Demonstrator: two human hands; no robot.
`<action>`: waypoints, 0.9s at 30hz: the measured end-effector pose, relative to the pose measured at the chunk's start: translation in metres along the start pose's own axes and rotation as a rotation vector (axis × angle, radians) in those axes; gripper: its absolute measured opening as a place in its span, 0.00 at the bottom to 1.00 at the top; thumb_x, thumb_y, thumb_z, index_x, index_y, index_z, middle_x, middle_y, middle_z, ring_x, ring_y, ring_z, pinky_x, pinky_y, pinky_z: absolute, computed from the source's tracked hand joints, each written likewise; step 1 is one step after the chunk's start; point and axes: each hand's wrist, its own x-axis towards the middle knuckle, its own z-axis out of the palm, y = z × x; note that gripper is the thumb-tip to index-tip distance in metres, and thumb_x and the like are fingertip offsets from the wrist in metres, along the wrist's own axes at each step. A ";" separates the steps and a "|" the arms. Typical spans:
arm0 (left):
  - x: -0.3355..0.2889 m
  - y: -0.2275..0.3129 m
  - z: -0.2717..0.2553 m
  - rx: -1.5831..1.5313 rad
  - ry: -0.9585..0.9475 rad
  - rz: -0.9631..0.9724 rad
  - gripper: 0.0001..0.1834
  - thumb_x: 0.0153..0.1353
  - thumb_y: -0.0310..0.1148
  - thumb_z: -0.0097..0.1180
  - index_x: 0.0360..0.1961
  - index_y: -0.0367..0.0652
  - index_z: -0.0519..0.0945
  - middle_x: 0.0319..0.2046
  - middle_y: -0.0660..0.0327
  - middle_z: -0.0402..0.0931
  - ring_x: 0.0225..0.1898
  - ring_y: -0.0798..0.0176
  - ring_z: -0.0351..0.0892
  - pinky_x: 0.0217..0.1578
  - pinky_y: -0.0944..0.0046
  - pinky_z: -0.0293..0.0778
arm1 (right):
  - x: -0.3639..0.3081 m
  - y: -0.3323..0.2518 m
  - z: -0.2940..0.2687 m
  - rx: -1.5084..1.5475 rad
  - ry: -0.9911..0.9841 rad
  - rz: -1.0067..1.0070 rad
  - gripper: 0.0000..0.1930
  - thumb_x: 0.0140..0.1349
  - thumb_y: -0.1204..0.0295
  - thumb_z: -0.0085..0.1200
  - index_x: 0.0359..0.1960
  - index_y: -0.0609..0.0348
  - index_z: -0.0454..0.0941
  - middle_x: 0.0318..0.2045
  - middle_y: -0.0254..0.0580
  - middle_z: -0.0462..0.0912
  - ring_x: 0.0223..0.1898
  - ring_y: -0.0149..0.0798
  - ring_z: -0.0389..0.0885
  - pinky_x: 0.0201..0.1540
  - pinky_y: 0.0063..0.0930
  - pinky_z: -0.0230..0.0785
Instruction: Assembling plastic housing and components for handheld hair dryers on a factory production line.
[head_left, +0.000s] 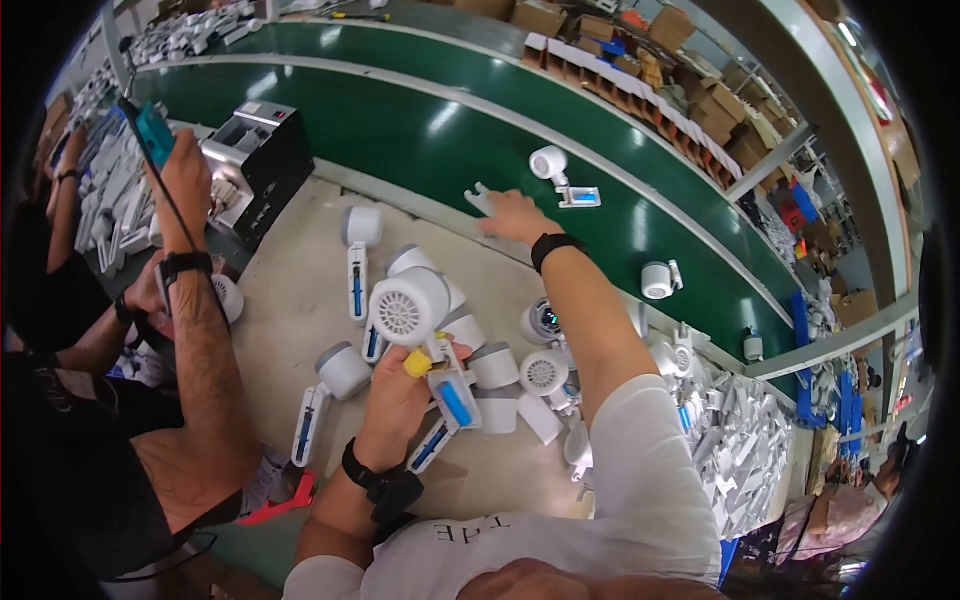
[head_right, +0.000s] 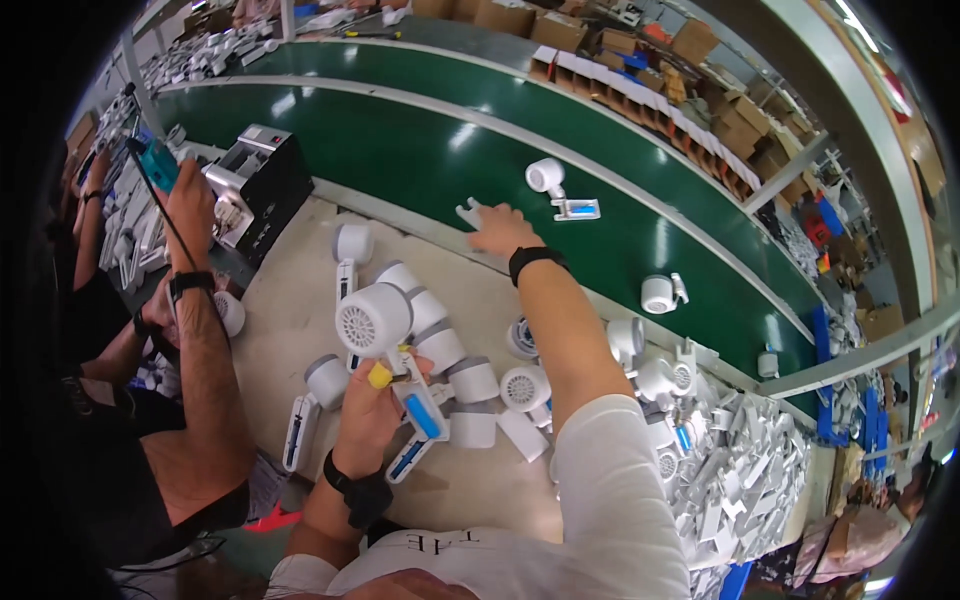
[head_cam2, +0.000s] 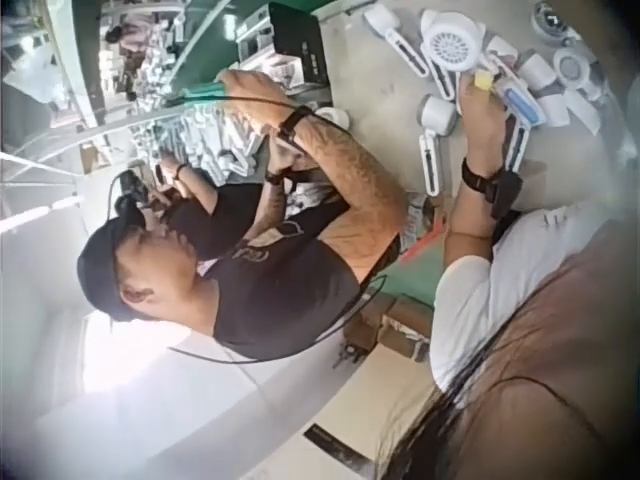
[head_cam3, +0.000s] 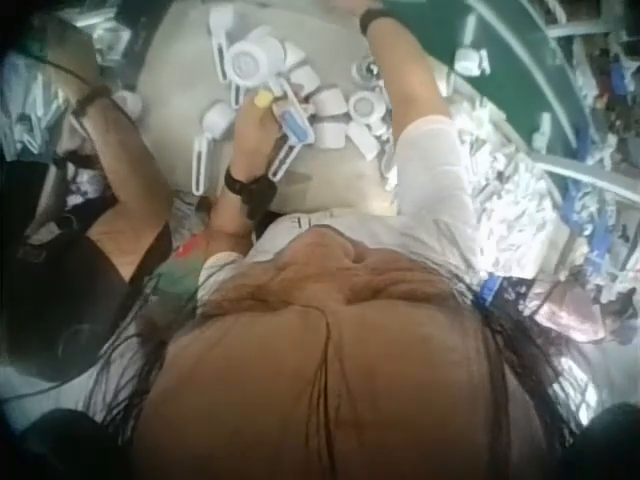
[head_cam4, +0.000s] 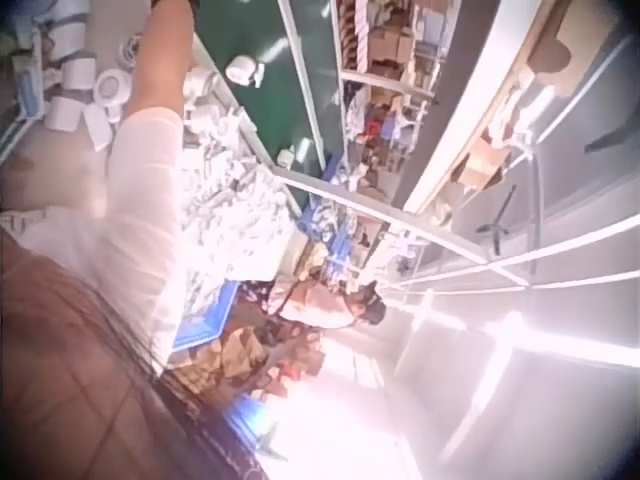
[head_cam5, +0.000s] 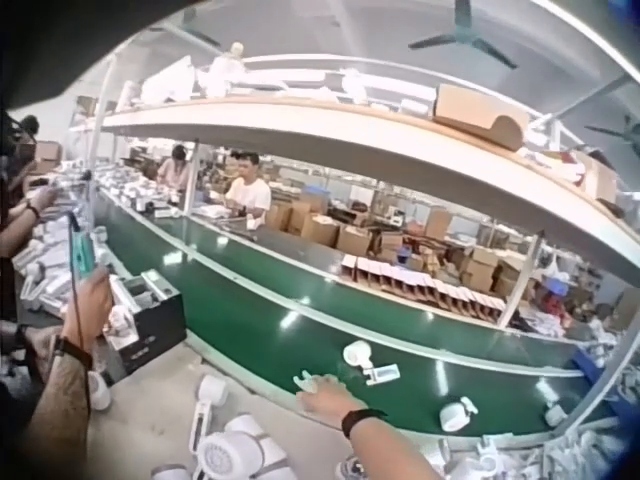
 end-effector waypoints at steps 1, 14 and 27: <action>0.000 0.005 0.001 -0.016 -0.029 -0.028 0.19 0.60 0.37 0.48 0.50 0.36 0.68 0.41 0.51 0.74 0.43 0.59 0.75 0.43 0.61 0.72 | 0.002 0.002 -0.001 0.006 0.055 -0.047 0.31 0.48 0.59 0.54 0.55 0.56 0.64 0.50 0.58 0.67 0.51 0.57 0.68 0.52 0.43 0.62; -0.005 -0.004 0.014 0.040 0.123 0.128 0.15 0.59 0.26 0.50 0.48 0.35 0.70 0.48 0.51 0.72 0.47 0.61 0.74 0.38 0.65 0.78 | -0.185 -0.033 -0.062 0.841 0.197 -0.375 0.27 0.55 0.63 0.57 0.54 0.63 0.64 0.46 0.40 0.72 0.47 0.31 0.70 0.50 0.26 0.62; -0.066 -0.055 0.089 0.130 -0.005 0.072 0.17 0.57 0.24 0.49 0.49 0.37 0.71 0.44 0.59 0.74 0.41 0.68 0.75 0.37 0.70 0.73 | -0.369 -0.028 0.002 0.339 0.693 -0.587 0.31 0.38 0.73 0.63 0.48 0.59 0.65 0.53 0.46 0.71 0.35 0.45 0.74 0.40 0.31 0.68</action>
